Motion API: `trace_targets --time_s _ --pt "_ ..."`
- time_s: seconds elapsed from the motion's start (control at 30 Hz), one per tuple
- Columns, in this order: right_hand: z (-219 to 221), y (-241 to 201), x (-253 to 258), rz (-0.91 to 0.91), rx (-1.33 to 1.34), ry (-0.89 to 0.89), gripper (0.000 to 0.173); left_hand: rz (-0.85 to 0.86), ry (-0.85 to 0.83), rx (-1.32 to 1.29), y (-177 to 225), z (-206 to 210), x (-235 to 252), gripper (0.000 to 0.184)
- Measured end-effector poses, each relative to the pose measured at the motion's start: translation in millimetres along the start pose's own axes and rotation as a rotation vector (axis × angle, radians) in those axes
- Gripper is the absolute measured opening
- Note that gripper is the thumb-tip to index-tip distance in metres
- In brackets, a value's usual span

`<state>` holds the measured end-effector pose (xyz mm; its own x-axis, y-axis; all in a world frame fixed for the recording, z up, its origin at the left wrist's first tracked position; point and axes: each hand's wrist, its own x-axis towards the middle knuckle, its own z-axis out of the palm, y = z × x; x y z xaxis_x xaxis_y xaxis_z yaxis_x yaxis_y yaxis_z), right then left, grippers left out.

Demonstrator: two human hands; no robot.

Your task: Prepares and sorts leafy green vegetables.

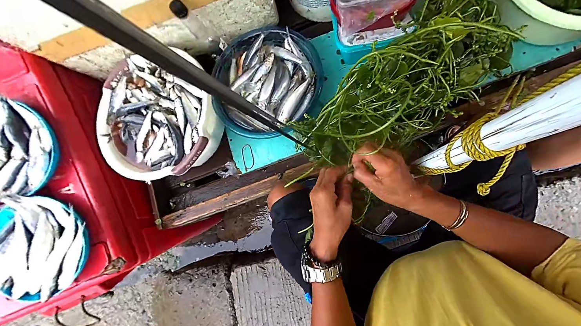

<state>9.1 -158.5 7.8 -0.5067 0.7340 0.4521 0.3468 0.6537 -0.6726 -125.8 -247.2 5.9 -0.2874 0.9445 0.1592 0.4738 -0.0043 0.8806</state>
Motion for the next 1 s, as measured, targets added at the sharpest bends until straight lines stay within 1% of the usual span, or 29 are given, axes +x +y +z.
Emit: trace_targets --time_s 0.07,0.13,0.2,0.3,0.37,0.47,0.53,0.6,0.63,0.73,0.87,1.0 --pt "-6 -4 1 0.031 0.063 0.068 0.011 -0.034 -0.023 0.009 -3 -3 1 0.016" --pt "-21 -10 8 0.098 0.174 0.087 0.011 -0.102 -0.063 0.006 -10 -6 0 0.018" --pt "-34 -16 14 0.197 0.385 0.051 0.012 -0.2 -0.106 -0.061 -15 -8 1 0.019" --pt "-42 -20 12 0.406 0.692 -0.052 0.012 -0.295 -0.124 -0.165 -17 -8 2 0.023" --pt "-44 -18 4 0.524 0.747 -0.122 0.014 -0.333 -0.128 -0.223 -14 -8 4 0.025" --pt "-43 -15 -8 0.613 0.681 -0.192 0.015 -0.359 -0.124 -0.296 -10 -8 4 0.024" --pt "-39 -13 -13 0.588 0.553 -0.225 0.012 -0.368 -0.123 -0.33 -6 -8 4 0.024" --pt "-31 -12 -16 0.521 0.411 -0.192 0.01 -0.371 -0.112 -0.349 -1 -8 4 0.023" --pt "-26 -11 -18 0.493 0.349 -0.179 0.012 -0.376 -0.104 -0.363 2 -7 3 0.022" --pt "-13 -6 -22 0.394 0.225 -0.149 0.023 -0.383 -0.087 -0.401 9 -7 0 0.021" --pt "-3 -3 -23 0.279 0.23 -0.072 0.016 -0.361 -0.072 -0.378 14 -8 -5 0.018" --pt "0 -3 -27 0.252 0.308 -0.02 0.011 -0.282 -0.049 -0.26 11 -9 -13 0.016"
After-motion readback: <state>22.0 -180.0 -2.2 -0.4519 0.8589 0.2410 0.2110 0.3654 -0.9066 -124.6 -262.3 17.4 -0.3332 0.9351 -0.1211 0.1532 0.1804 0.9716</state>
